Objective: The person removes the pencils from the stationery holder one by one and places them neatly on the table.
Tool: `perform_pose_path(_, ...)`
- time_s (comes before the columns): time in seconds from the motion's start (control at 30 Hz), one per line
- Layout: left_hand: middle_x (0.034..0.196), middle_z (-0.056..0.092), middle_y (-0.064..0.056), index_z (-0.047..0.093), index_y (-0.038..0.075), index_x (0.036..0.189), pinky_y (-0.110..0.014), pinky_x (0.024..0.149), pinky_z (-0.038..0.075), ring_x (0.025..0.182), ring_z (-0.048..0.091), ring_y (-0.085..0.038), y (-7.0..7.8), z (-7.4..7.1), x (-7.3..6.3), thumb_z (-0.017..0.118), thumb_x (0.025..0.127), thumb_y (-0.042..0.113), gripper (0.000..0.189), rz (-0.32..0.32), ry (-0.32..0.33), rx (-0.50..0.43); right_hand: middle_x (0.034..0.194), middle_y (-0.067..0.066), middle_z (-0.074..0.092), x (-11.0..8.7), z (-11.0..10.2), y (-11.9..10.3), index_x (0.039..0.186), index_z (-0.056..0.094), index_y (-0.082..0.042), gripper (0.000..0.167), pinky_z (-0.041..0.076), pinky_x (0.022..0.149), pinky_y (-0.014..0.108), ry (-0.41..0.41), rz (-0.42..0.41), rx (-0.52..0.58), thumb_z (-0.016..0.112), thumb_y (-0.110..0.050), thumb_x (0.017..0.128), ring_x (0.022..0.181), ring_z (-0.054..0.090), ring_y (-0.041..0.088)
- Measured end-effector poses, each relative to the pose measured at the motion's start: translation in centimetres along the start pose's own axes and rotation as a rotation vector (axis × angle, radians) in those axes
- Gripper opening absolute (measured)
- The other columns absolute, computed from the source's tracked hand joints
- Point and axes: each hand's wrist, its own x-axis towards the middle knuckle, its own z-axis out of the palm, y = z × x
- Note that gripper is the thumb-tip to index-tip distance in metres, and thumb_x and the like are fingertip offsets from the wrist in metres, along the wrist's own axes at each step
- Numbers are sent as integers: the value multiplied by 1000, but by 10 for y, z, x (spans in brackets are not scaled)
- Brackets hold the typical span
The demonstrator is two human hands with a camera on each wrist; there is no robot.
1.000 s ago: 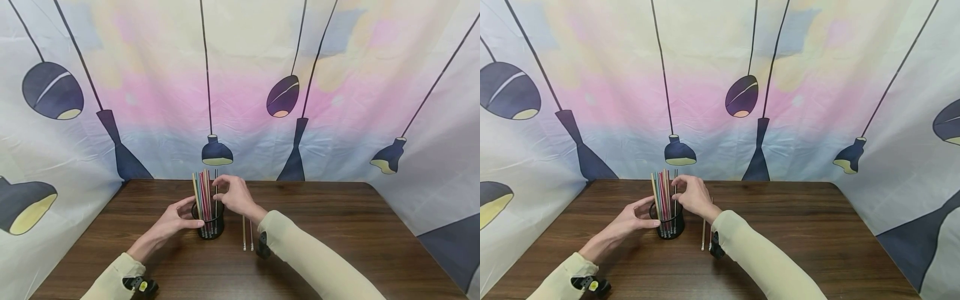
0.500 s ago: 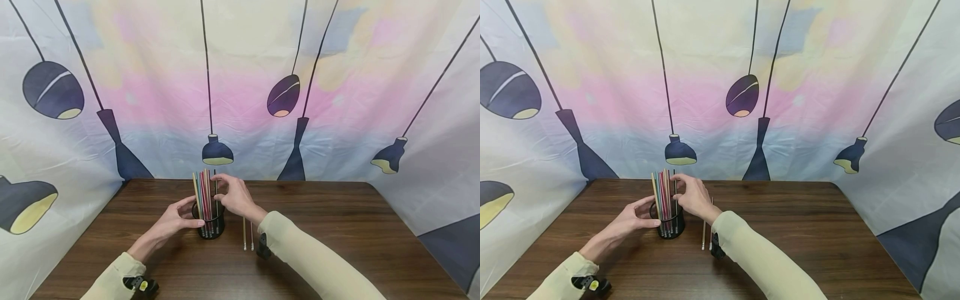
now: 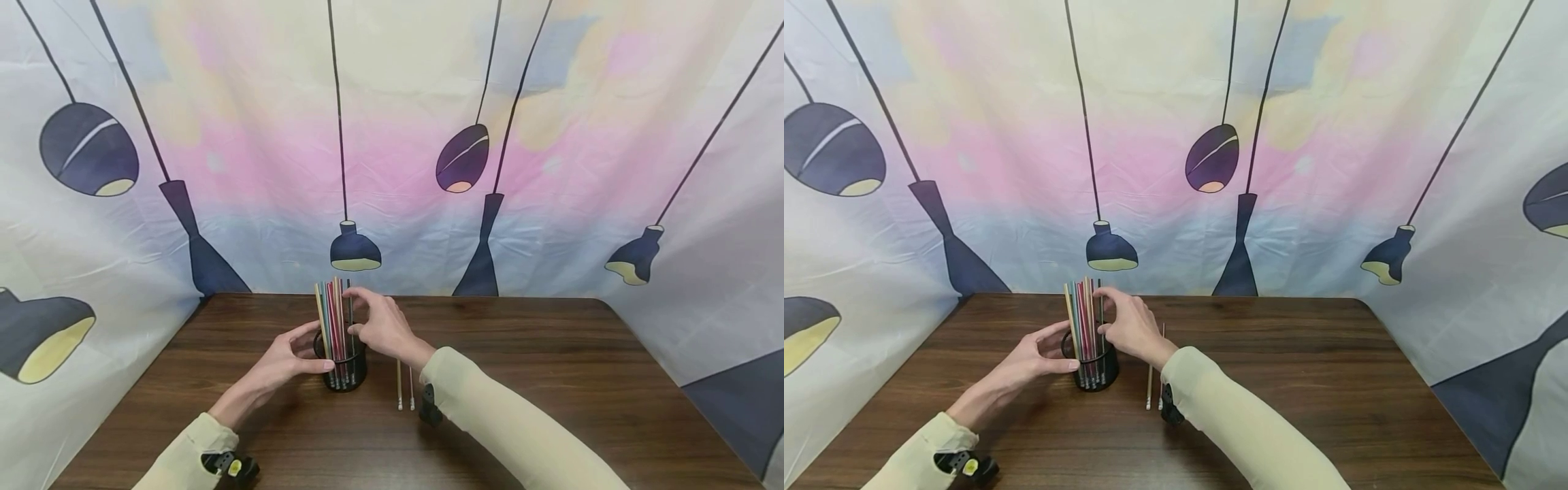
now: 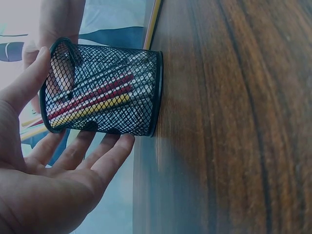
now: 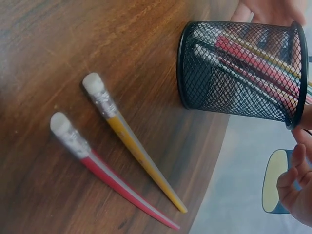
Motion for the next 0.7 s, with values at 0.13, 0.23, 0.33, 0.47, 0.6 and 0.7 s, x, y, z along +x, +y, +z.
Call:
perform_pose_path(0.13, 150, 52, -27, 34, 3, 163, -44, 102, 50, 133, 57, -43, 0, -1, 0, 83, 91, 10, 88, -1, -2, 2, 109, -3, 74, -1, 2, 0, 143, 64, -25, 63, 47, 65, 29, -4, 1, -14, 87, -7, 88, 87, 68, 13)
perform_pose_path(0.23, 151, 52, -27, 35, 3, 163, -45, 102, 49, 134, 56, -43, 0, -1, 0, 83, 91, 10, 87, 2, -5, 2, 107, -3, 75, -2, 2, -1, 143, 63, -26, 63, 45, 63, 29, -2, -1, -18, 88, -10, 87, 83, 67, 11)
perform_pose_path(0.33, 151, 52, -27, 35, 3, 163, -45, 103, 49, 134, 56, -43, 0, -1, 0, 82, 91, 10, 87, 0, -4, 2, 106, -4, 75, -2, 3, -1, 142, 64, -26, 63, 45, 62, 28, 5, -1, -22, 89, -12, 87, 82, 66, 10)
perform_pose_path(0.47, 152, 51, -27, 34, 3, 163, -46, 103, 50, 134, 55, -44, -1, 0, 0, 82, 91, 11, 87, 1, -5, 3, 107, -4, 76, -2, 3, -2, 142, 64, -26, 62, 45, 62, 29, 12, 2, -23, 89, -11, 87, 85, 68, 13)
perform_pose_path(0.6, 153, 50, -27, 33, 2, 164, -45, 102, 50, 135, 54, -44, -1, 0, -1, 82, 91, 11, 88, 2, -11, -7, 107, -4, 76, -2, 1, -2, 142, 64, -25, 63, 49, 67, 30, 20, 12, -12, 89, -9, 87, 92, 70, 16)
perform_pose_path(0.7, 153, 50, -26, 34, 3, 164, -45, 102, 51, 136, 54, -44, 0, 0, -1, 83, 91, 11, 88, -1, -10, -17, 107, -4, 76, -1, -1, -1, 142, 65, -25, 63, 52, 71, 32, 35, 15, -4, 89, -8, 86, 95, 70, 17)
